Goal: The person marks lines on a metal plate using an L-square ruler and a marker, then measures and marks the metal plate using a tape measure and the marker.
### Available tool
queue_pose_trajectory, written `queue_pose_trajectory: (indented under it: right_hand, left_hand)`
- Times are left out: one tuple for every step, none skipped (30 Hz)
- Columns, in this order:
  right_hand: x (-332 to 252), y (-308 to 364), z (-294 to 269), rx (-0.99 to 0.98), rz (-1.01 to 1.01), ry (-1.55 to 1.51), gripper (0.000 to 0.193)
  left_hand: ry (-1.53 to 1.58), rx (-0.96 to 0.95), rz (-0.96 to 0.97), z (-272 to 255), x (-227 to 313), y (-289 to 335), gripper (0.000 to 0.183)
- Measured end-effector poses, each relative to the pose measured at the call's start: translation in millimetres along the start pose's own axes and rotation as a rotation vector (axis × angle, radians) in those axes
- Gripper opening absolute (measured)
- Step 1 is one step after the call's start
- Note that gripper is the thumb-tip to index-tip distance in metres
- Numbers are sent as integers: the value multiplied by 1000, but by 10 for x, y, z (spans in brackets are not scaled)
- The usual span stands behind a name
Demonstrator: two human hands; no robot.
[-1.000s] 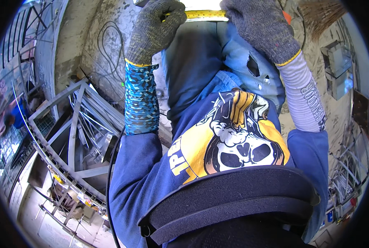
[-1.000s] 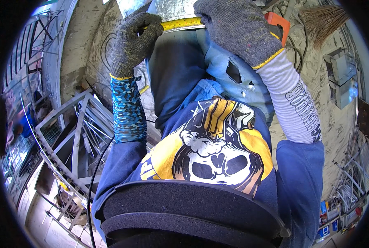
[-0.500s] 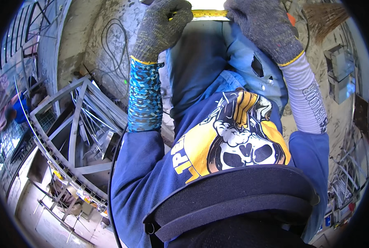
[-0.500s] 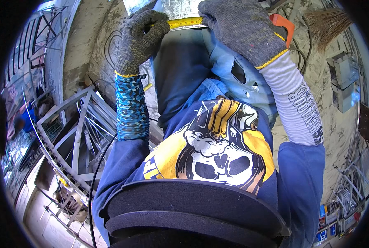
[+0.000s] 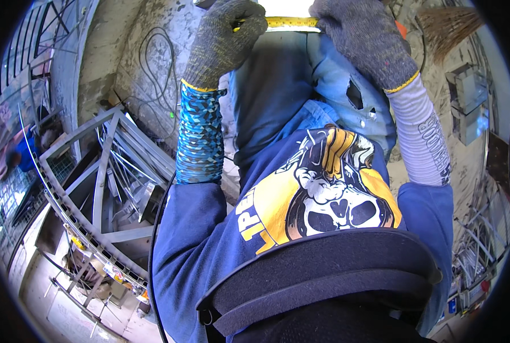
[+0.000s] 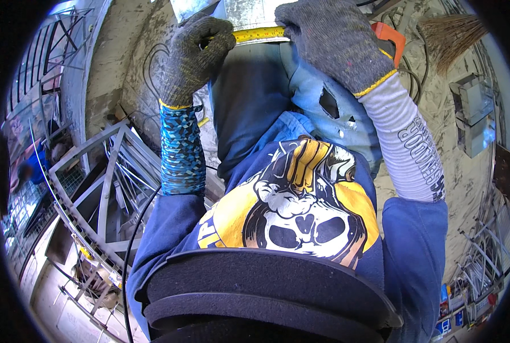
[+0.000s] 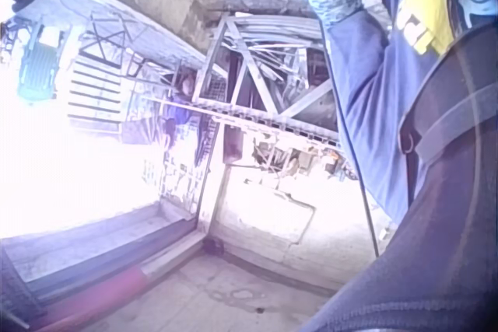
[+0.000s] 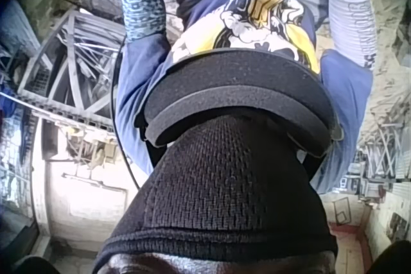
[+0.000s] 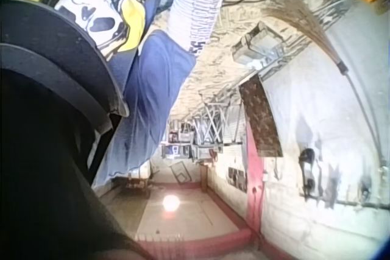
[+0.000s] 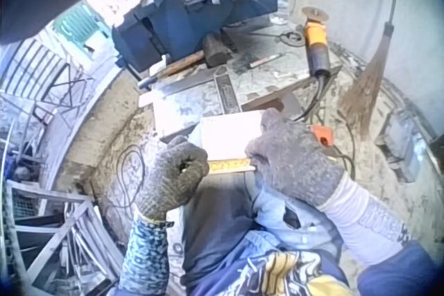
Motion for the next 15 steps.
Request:
queue_pose_trajectory:
  right_hand:
    - [11,6,9,3,0,-12,10]
    - [13,4,0,3,2,-11,10]
    - [13,0,-10,1,6,-17,10]
    - [11,-3,-19,-1,10,-23,11]
    - [0,-3,-21,0,10,-23,11]
    - [-17,-2,-40,19,5,-18,11]
    - [-28,-1,-58,38,0,-13,11]
    - [-18,-1,-51,38,0,-13,11]
    - [9,-4,-26,22,12,-27,11]
    - [29,-4,-8,6,25,-41,11]
    - [25,-5,-9,7,24,-40,11]
    - [22,-6,-3,-3,29,-18,11]
    - [24,-8,3,-13,35,4,11]
    - [20,-10,5,-12,33,5,11]
    - [21,-12,13,-18,34,15,11]
  left_hand:
    - [1,-1,2,-1,11,0,21]
    - [-21,2,14,-13,38,-1,21]
    - [-43,6,26,-21,62,-1,21]
    - [-41,6,28,-16,74,0,21]
    - [-27,11,-2,-14,59,10,20]
    - [-13,17,-30,-14,38,17,19]
    - [-14,17,-30,-12,33,18,19]
    - [0,23,-27,-11,27,20,18]
    - [13,30,-25,-13,27,18,18]
    - [13,30,-23,-13,42,20,18]
    - [-7,34,-40,-20,51,26,19]
    - [-27,38,-56,-28,52,25,20]
    - [-27,38,-54,-36,57,12,20]
    - [-57,42,-13,-49,94,4,20]
    - [-87,46,28,-58,131,-2,21]
Point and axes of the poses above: each hand's wrist, its own y-axis away from the middle knuckle, its own z-axis out of the palm, x = y × z, the point moved 8 cm from there along -y, towards the middle knuckle, and after that the axes turned 3 degrees about z, right-handed, at the moved point
